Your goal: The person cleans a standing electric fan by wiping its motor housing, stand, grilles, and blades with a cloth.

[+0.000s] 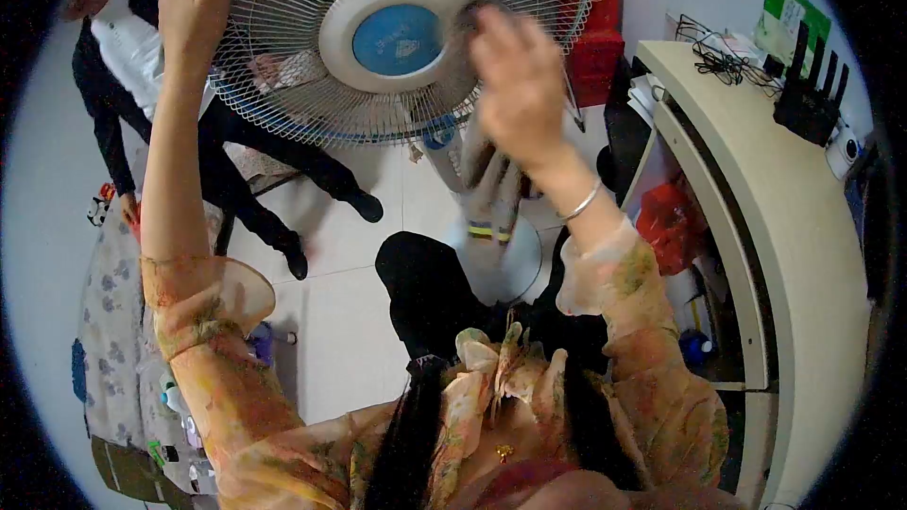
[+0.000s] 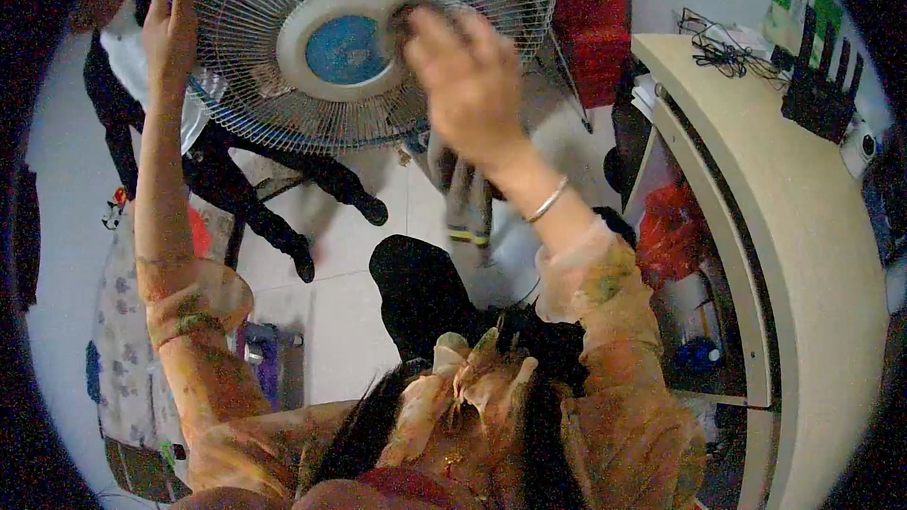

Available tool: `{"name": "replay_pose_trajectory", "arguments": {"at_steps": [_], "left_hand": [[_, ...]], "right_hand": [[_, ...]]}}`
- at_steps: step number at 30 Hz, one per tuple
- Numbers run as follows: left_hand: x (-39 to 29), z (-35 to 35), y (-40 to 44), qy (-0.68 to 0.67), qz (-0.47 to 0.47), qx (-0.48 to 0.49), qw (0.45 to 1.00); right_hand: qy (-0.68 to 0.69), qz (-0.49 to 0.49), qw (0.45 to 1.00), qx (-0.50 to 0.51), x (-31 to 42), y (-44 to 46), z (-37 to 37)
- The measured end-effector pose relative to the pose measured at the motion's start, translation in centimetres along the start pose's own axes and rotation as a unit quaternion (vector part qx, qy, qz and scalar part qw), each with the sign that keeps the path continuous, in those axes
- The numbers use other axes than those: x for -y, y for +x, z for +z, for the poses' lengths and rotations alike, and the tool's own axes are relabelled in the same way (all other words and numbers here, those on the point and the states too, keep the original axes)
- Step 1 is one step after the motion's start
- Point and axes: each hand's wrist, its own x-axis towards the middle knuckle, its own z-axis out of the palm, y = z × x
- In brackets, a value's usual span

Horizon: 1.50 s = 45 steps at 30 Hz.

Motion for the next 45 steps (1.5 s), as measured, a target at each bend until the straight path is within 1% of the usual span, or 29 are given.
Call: {"name": "replay_pose_trajectory", "arguments": {"at_steps": [1,3,5,6,7,9,10,11,13,14,15,16,19,20,22,25,26,27,28,31,32,35,36,37,39,40,42,43,45], "left_hand": [[-1.0,-0.1,-0.2,-0.032,-0.065,-0.008,0.997],[-1.9,-0.3,-0.4,-0.193,-0.077,0.026,0.978],[-2.0,0.0,-0.8,-0.249,-0.076,0.010,0.966],[-1.8,0.5,-0.9,-0.225,-0.070,-0.023,0.972],[-1.6,0.7,-0.9,-0.201,-0.063,-0.057,0.976],[-1.6,0.4,-0.8,-0.187,-0.040,-0.034,0.981],[-1.7,0.2,-0.8,-0.181,-0.027,-0.021,0.983],[-2.2,0.1,-0.9,-0.169,-0.044,-0.027,0.984],[-3.6,0.2,-1.3,-0.146,-0.078,-0.034,0.986],[-1.1,0.7,-0.9,-0.173,-0.067,-0.026,0.982],[3.6,1.3,-0.1,-0.200,-0.055,-0.019,0.978],[6.1,1.8,0.6,-0.226,-0.044,-0.013,0.973],[3.0,0.5,-0.5,-0.104,-0.039,-0.036,0.993],[4.2,0.9,-0.1,-0.206,-0.088,-0.033,0.974],[4.8,0.7,-0.3,-0.178,-0.076,-0.034,0.981],[7.0,0.4,-0.3,-0.145,-0.039,-0.032,0.988],[7.3,0.1,-0.3,-0.127,-0.016,-0.030,0.991],[7.4,-0.1,-0.3,-0.109,0.007,-0.029,0.994],[6.4,-0.2,-0.2,-0.145,-0.087,-0.033,0.985],[8.8,-0.5,-0.1,-0.105,-0.046,-0.029,0.993],[10.3,-0.1,0.1,-0.200,-0.035,-0.047,0.978],[8.9,-0.8,-0.7,-0.064,0.010,-0.045,0.997],[5.1,-0.7,-1.6,-0.185,-0.083,-0.054,0.978],[4.5,-0.5,-1.4,-0.148,-0.070,-0.054,0.985],[3.6,0.2,-1.5,-0.075,-0.043,-0.052,0.995],[3.8,0.6,-1.3,-0.134,-0.054,-0.052,0.988],[3.5,1.2,-0.8,-0.147,-0.029,-0.054,0.987],[3.4,1.3,-0.7,-0.153,-0.018,-0.056,0.986],[3.8,1.4,-0.8,-0.188,-0.048,-0.060,0.979]], "right_hand": [[-0.009,0.022,0.999,-0.033,-1.4,0.2,-0.3],[-0.027,0.056,0.995,-0.078,-4.3,1.4,-1.4],[-0.022,0.105,0.989,-0.100,-4.9,2.8,-2.6],[-0.034,0.125,0.987,-0.093,-5.2,2.4,-2.6],[-0.048,0.110,0.989,-0.089,-4.9,1.5,-2.0],[-0.075,0.082,0.991,-0.081,-3.3,-1.1,-0.3],[-0.079,0.061,0.995,-0.031,-1.8,-2.0,-0.1],[-0.092,0.049,0.994,0.025,-0.5,-2.7,0.3],[-0.047,-0.019,0.994,0.100,1.2,-3.2,-0.6],[-0.046,-0.005,0.996,0.083,0.9,-3.5,-0.8],[-0.044,0.008,0.997,0.064,0.1,-4.0,-0.8],[-0.042,0.019,0.998,0.045,-0.8,-4.1,-0.9],[-0.007,0.101,0.992,-0.080,-4.2,-3.6,-0.9],[0.031,0.136,0.987,-0.084,-4.9,-3.6,-1.0],[0.106,0.205,0.969,-0.091,-5.6,-3.7,-1.0],[0.148,0.338,0.928,-0.047,-4.9,-5.3,0.1],[0.091,0.270,0.956,-0.064,-3.7,-6.1,0.8],[0.097,0.265,0.958,-0.053,-2.4,-6.5,1.1],[0.093,0.264,0.958,-0.062,-1.0,-6.5,1.3],[0.079,0.265,0.956,-0.095,1.2,-6.9,1.0],[0.072,0.266,0.955,-0.108,1.7,-6.9,1.0],[0.083,0.280,0.950,-0.110,3.5,-7.3,1.4],[0.051,0.259,0.961,-0.087,4.0,-8.1,2.0],[0.042,0.210,0.973,-0.082,4.7,-8.4,2.6],[0.090,0.188,0.978,0.008,7.0,-8.5,3.0],[0.108,0.173,0.978,0.037,7.5,-8.7,2.8],[0.144,0.138,0.976,0.089,7.8,-9.0,2.5],[0.151,0.172,0.973,0.044,7.2,-9.5,2.4],[0.159,0.232,0.958,-0.045,4.6,-11.4,2.2]]}}
